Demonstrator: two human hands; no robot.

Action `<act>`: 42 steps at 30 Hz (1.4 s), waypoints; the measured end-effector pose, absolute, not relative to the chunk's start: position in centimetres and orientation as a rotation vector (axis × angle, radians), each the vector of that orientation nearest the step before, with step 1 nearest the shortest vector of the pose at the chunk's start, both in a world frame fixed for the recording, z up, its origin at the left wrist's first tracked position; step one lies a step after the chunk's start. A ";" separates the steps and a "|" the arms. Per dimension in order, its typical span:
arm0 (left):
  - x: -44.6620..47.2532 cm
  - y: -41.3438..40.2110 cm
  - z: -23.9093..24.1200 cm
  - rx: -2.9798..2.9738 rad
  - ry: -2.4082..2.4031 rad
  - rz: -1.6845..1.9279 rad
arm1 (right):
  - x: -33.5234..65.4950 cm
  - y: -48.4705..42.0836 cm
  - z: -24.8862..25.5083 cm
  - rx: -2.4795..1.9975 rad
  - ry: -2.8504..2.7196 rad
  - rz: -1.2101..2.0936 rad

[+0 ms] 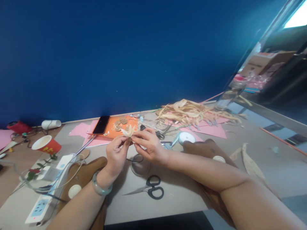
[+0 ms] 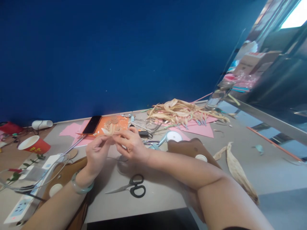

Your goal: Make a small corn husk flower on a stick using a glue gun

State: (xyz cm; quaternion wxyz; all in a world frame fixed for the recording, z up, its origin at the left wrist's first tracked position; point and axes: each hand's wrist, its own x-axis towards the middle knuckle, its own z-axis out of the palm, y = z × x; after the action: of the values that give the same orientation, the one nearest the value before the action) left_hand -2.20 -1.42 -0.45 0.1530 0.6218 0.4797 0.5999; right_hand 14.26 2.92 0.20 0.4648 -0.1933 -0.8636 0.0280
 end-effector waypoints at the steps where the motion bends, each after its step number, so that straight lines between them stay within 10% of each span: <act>1: -2.3 -1.4 -0.6 1.802 1.380 1.725 | 14.3 2.9 0.2 -0.468 -2.121 0.060; 42: -2.1 -1.9 -1.0 1.907 1.457 1.662 | 14.3 2.2 0.0 -0.436 -2.145 -0.109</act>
State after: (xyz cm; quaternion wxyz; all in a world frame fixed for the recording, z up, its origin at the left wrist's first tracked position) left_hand -2.13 -1.90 -1.02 0.1110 0.6492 0.4960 0.5658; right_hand 14.32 2.16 -0.01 0.4574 -0.1769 -0.8704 -0.0443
